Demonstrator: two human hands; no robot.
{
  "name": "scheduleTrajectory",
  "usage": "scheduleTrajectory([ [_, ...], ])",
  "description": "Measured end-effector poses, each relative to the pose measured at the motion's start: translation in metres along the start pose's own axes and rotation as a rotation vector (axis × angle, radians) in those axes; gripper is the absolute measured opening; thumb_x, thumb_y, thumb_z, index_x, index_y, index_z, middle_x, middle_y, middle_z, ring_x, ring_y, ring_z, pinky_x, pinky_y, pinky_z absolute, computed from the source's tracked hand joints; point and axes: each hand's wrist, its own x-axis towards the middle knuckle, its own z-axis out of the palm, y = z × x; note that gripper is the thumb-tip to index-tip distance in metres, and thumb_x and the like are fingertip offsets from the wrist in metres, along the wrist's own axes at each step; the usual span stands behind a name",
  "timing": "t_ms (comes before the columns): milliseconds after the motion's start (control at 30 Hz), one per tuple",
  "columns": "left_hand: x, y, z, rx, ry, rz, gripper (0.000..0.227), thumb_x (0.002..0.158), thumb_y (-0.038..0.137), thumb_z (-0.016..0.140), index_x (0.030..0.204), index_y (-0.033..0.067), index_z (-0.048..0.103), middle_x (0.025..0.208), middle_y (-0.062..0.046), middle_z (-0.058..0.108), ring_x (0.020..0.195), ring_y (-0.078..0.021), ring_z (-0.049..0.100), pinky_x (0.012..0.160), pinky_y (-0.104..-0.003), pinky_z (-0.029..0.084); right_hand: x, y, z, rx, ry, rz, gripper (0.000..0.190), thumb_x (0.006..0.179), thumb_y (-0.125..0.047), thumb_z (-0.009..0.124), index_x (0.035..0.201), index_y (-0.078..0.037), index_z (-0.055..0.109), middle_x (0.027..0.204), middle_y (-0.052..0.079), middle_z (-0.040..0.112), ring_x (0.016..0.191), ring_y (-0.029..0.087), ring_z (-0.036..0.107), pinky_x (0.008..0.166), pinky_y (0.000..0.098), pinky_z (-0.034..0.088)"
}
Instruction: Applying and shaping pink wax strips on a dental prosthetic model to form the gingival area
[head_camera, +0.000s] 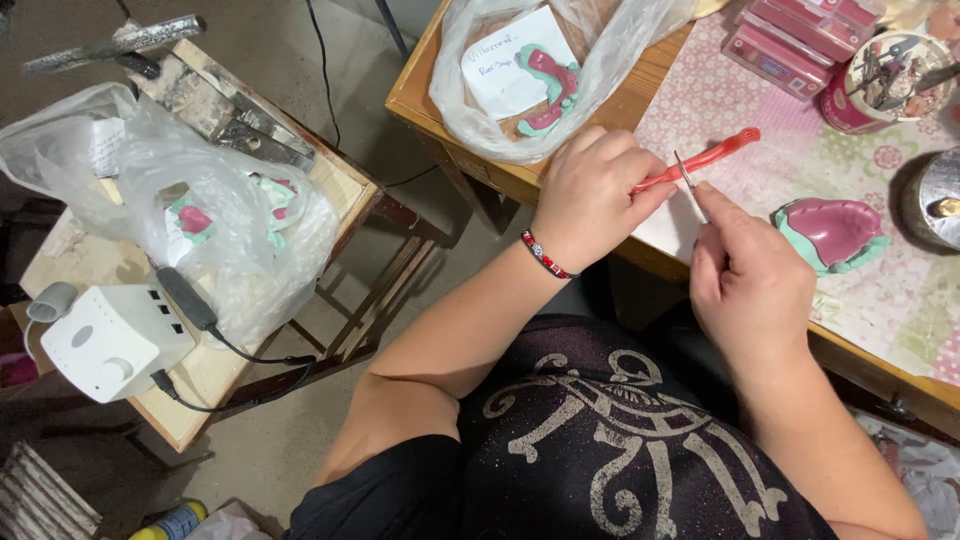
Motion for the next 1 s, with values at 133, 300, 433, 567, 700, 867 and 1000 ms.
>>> scheduleTrajectory([
  [133,0.0017,0.0018,-0.0040,0.002,-0.001,0.009,0.020,0.088,0.029,0.072,0.076,0.0151,0.064,0.078,-0.005,0.056,0.079,-0.0327,0.055,0.071,-0.047,0.045,0.0005,0.0004,0.0002,-0.008,-0.020,0.013,0.048,0.099,0.005,0.063,0.145,-0.003,0.072,0.109,0.017,0.076,0.090,0.033,0.070,0.080,0.0424,0.054],
  [300,0.0024,0.0011,-0.0039,-0.007,-0.012,0.022,0.023,0.090,0.029,0.071,0.075,0.0141,0.064,0.077,-0.004,0.057,0.077,-0.0313,0.055,0.071,-0.046,0.045,-0.0009,0.0001,-0.0002,-0.039,0.000,0.011,0.053,0.096,0.005,0.064,0.146,-0.006,0.073,0.112,0.013,0.078,0.089,0.028,0.069,0.076,0.0400,0.056],
  [433,0.0020,0.0008,-0.0039,-0.011,-0.019,0.028,0.020,0.091,0.028,0.073,0.078,0.0136,0.067,0.080,-0.004,0.060,0.078,-0.0300,0.055,0.070,-0.045,0.045,-0.0007,-0.0011,-0.0021,-0.037,-0.022,0.050,0.054,0.095,0.004,0.064,0.146,-0.007,0.072,0.105,0.013,0.075,0.087,0.030,0.069,0.074,0.0403,0.056],
  [567,0.0036,-0.0024,0.0007,-0.034,0.050,0.058,0.011,0.086,0.022,0.077,0.080,0.0153,0.069,0.076,-0.002,0.056,0.076,-0.0276,0.058,0.068,-0.041,0.049,-0.0013,0.0008,0.0020,-0.027,0.045,0.014,0.043,0.097,0.003,0.067,0.138,-0.008,0.076,0.091,0.013,0.070,0.082,0.031,0.070,0.074,0.0413,0.057],
  [700,0.0039,-0.0033,0.0012,-0.074,0.112,0.064,0.011,0.081,0.017,0.079,0.080,0.0169,0.069,0.071,-0.001,0.050,0.073,-0.0257,0.061,0.067,-0.038,0.053,-0.0011,0.0019,0.0055,-0.060,0.088,0.026,0.038,0.098,-0.003,0.068,0.133,-0.015,0.079,0.079,0.008,0.065,0.080,0.029,0.071,0.074,0.0408,0.059],
  [867,0.0043,-0.0045,0.0027,-0.080,0.102,0.062,0.012,0.081,0.017,0.081,0.079,0.0162,0.069,0.071,-0.001,0.052,0.073,-0.0265,0.061,0.067,-0.039,0.053,-0.0076,0.0067,0.0049,-0.085,0.072,0.038,0.040,0.096,-0.003,0.068,0.131,-0.017,0.080,0.077,0.006,0.064,0.077,0.028,0.070,0.071,0.0399,0.059],
  [1000,0.0045,-0.0045,0.0019,-0.096,0.096,0.051,0.016,0.082,0.016,0.081,0.077,0.0165,0.066,0.071,-0.001,0.050,0.073,-0.0265,0.060,0.067,-0.038,0.053,-0.0067,0.0022,0.0008,-0.108,0.064,0.052,0.040,0.096,-0.003,0.068,0.131,-0.018,0.080,0.077,0.006,0.064,0.077,0.027,0.070,0.070,0.0394,0.059],
])
